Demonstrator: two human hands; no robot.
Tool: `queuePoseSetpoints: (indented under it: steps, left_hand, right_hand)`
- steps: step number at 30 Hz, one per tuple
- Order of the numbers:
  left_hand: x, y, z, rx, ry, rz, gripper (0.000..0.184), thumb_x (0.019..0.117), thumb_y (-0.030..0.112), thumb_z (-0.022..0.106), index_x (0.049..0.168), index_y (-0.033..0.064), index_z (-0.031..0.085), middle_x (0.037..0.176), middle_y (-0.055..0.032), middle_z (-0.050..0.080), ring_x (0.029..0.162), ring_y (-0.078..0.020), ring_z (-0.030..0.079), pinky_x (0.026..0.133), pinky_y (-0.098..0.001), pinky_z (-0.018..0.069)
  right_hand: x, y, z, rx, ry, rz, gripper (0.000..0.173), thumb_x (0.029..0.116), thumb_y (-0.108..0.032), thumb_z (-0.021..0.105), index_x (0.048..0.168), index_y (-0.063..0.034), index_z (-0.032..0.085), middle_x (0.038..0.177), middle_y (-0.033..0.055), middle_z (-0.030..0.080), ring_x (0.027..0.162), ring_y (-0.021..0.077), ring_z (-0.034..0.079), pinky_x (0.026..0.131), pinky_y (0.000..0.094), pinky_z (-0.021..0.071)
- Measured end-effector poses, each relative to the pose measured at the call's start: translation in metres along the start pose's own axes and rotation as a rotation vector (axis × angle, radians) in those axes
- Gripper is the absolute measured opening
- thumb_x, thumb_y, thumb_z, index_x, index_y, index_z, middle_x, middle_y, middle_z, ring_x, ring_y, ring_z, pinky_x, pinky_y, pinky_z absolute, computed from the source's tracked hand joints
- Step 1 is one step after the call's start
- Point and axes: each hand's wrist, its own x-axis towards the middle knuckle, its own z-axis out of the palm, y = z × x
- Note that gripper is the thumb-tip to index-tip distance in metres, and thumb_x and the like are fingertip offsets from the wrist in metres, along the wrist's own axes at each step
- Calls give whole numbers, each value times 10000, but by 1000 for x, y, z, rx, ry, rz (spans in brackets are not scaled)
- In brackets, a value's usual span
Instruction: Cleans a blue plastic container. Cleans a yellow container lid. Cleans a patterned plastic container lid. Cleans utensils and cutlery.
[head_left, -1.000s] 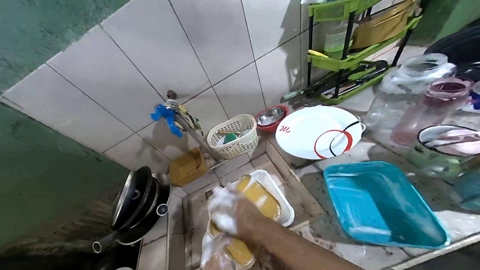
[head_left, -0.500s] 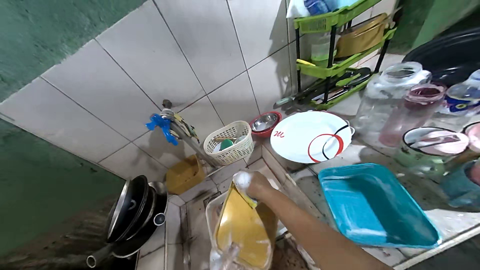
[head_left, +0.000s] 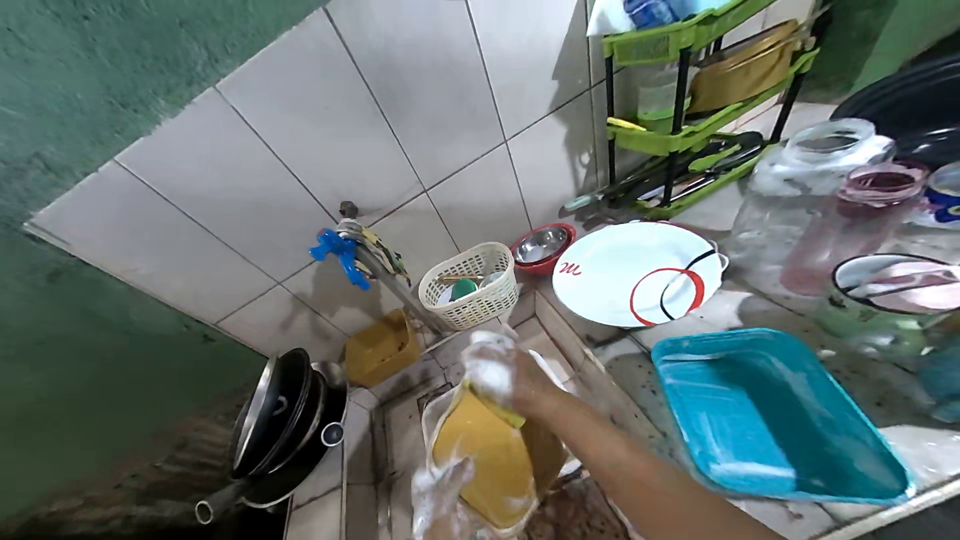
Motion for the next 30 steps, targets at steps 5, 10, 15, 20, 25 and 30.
queuePoseSetpoints:
  steps: [5, 10, 15, 20, 25, 30]
  left_hand:
    - [-7, 10, 12, 30, 63, -87, 310, 793, -103, 562, 1098, -46, 566, 851, -65, 725, 759, -115, 718, 699, -304, 625]
    - [-12, 6, 13, 149, 103, -74, 358, 832, -119, 493, 1186, -66, 491, 924, -31, 637, 826, -41, 649, 746, -233, 574]
    - [-16, 19, 27, 179, 208, -75, 369, 732, -145, 597, 1085, -42, 568, 851, -32, 676, 750, -74, 677, 679, -258, 596]
    - [-24, 4, 18, 114, 53, -117, 591, 853, -77, 580, 1412, -58, 389, 1099, -60, 667, 926, -62, 686, 813, -268, 600]
    - [-23, 3, 0, 70, -94, -127, 391, 778, -18, 676, 1145, -50, 542, 877, -30, 700, 793, -59, 691, 725, -250, 599]
    - [-24, -1, 2, -156, -52, -54, 260, 821, -94, 559, 1021, 53, 634, 855, 4, 748, 801, -83, 725, 756, -297, 622]
  right_hand:
    - [-10, -35, 6, -49, -103, 77, 265, 966, -247, 651, 1187, -135, 745, 1272, 33, 715, 1350, 254, 561, 1195, 602, 336]
    - [-16, -61, 16, 73, -185, -145, 269, 967, -218, 648, 1210, -155, 746, 1314, -2, 708, 1405, 253, 522, 1208, 660, 263]
    - [-6, -9, 1, 128, -21, 274, 285, 1010, -145, 597, 1237, -10, 703, 1291, 152, 692, 1240, 292, 643, 1071, 512, 501]
    - [1, -10, -11, 71, -106, 518, 351, 974, -221, 681, 1272, -36, 681, 1185, 184, 718, 1077, 348, 705, 946, 575, 552]
    - [-12, -65, -9, -44, -314, -166, 250, 906, -286, 735, 1075, -103, 753, 1033, 96, 747, 994, 279, 713, 850, 507, 585]
    - [-15, -55, 8, 3, -169, -304, 211, 883, -298, 768, 1049, -167, 767, 1064, 32, 747, 1156, 233, 669, 1177, 560, 386]
